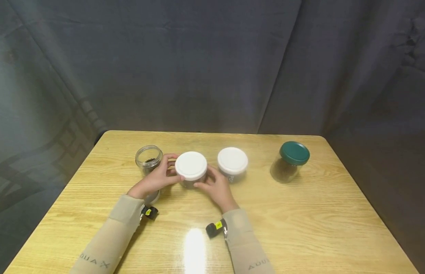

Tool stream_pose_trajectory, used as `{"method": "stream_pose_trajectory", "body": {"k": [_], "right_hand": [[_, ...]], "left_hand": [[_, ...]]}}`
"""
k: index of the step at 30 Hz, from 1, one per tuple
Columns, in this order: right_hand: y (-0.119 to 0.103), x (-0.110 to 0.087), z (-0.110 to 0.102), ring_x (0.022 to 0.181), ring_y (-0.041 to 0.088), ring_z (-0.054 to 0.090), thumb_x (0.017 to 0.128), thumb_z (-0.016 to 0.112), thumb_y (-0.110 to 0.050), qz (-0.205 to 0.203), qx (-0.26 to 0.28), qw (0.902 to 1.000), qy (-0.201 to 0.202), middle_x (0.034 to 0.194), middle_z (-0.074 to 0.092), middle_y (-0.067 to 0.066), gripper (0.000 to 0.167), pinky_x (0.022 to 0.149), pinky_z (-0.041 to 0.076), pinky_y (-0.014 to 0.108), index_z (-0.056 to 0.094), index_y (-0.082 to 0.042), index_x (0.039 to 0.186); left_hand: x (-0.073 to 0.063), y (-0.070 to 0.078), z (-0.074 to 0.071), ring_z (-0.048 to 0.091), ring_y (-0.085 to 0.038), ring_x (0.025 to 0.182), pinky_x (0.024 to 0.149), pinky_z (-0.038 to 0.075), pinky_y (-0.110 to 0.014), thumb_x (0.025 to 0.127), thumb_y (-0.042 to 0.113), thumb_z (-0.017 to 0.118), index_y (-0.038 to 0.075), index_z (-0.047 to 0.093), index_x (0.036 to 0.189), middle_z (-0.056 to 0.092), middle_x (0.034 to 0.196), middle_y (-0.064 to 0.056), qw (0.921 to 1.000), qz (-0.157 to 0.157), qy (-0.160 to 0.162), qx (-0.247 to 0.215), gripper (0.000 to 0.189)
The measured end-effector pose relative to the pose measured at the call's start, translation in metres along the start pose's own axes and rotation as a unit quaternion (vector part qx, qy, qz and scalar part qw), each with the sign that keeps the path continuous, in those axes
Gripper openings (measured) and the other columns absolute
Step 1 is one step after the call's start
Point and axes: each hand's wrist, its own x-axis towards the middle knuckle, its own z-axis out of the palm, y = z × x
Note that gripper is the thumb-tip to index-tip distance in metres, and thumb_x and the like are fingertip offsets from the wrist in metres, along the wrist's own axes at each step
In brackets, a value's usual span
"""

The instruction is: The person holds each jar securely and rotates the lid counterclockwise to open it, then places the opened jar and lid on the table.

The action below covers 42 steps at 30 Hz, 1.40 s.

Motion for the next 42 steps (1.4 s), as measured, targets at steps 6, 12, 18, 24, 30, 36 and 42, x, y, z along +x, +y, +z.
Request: {"method": "stream_pose_trajectory", "body": {"k": [6, 12, 18, 24, 30, 36, 42], "right_hand": [[-0.001, 0.0003, 0.0003, 0.133, 0.033, 0.053, 0.073, 0.09, -0.017, 0.0, 0.0, 1.0, -0.001, 0.146, 0.054, 0.016, 0.08, 0.102, 0.052, 0.033, 0.054, -0.01, 0.144], [-0.001, 0.0003, 0.0, 0.132, 0.032, 0.054, 0.074, 0.09, -0.017, -0.003, -0.007, 1.0, 0.0, 0.146, 0.055, 0.015, 0.079, 0.102, 0.052, 0.032, 0.055, -0.011, 0.144], [0.0004, 0.0009, -0.0001, 0.132, 0.03, 0.055, 0.074, 0.09, -0.018, 0.0, -0.008, 1.0, 0.0, 0.146, 0.055, 0.013, 0.078, 0.102, 0.052, 0.031, 0.055, -0.013, 0.144], [0.0023, 0.0007, -0.0001, 0.132, 0.029, 0.055, 0.074, 0.09, -0.017, 0.003, -0.008, 1.0, 0.0, 0.146, 0.055, 0.013, 0.078, 0.102, 0.052, 0.03, 0.056, -0.013, 0.143], [0.0022, 0.0, -0.0003, 0.132, 0.03, 0.055, 0.073, 0.09, -0.018, 0.003, -0.005, 1.0, -0.002, 0.146, 0.055, 0.013, 0.079, 0.102, 0.052, 0.03, 0.056, -0.013, 0.143], [0.0037, 0.0016, -0.0004, 0.132, 0.029, 0.055, 0.073, 0.091, -0.019, -0.003, -0.002, 1.0, -0.002, 0.145, 0.056, 0.012, 0.078, 0.101, 0.052, 0.029, 0.057, -0.013, 0.143], [0.0037, 0.0014, -0.0007, 0.133, 0.029, 0.054, 0.073, 0.091, -0.019, -0.007, 0.001, 1.0, -0.004, 0.145, 0.056, 0.012, 0.077, 0.101, 0.052, 0.029, 0.057, -0.014, 0.142]], "left_hand": [[0.0009, -0.0008, 0.0006, 0.046, -0.037, 0.138, 0.115, 0.039, -0.05, 0.092, 0.012, 0.074, 0.007, 0.017, 0.143, 0.035, 0.152, -0.025, 1.0, -0.001, 0.003, -0.002, 0.077], [0.002, 0.0003, 0.0041, 0.044, -0.036, 0.14, 0.117, 0.037, -0.05, 0.091, 0.019, 0.078, 0.012, 0.01, 0.157, 0.036, 0.154, -0.022, 0.9993, 0.003, 0.007, 0.037, 0.095], [0.0005, 0.0025, 0.006, 0.042, -0.036, 0.142, 0.117, 0.036, -0.052, 0.09, 0.023, 0.079, 0.015, 0.009, 0.162, 0.033, 0.158, -0.018, 0.9995, -0.006, -0.001, 0.032, 0.101], [-0.0001, 0.0031, 0.0063, 0.042, -0.037, 0.141, 0.115, 0.04, -0.049, 0.089, 0.021, 0.081, 0.014, 0.012, 0.16, 0.031, 0.158, -0.019, 0.9995, -0.004, -0.002, 0.032, 0.099], [-0.0002, 0.0036, 0.007, 0.045, -0.038, 0.139, 0.114, 0.042, -0.044, 0.088, 0.013, 0.08, 0.01, 0.017, 0.154, 0.034, 0.154, -0.021, 0.9999, -0.002, 0.01, 0.008, 0.091], [-0.0006, 0.0053, 0.0059, 0.045, -0.04, 0.139, 0.113, 0.042, -0.045, 0.089, 0.011, 0.079, 0.005, 0.019, 0.146, 0.036, 0.153, -0.028, 0.9998, -0.006, 0.02, 0.006, 0.083], [-0.0015, 0.0047, 0.0048, 0.044, -0.041, 0.14, 0.113, 0.041, -0.048, 0.09, 0.012, 0.077, 0.003, 0.021, 0.138, 0.036, 0.153, -0.03, 0.9998, -0.009, 0.019, 0.002, 0.074]]}}
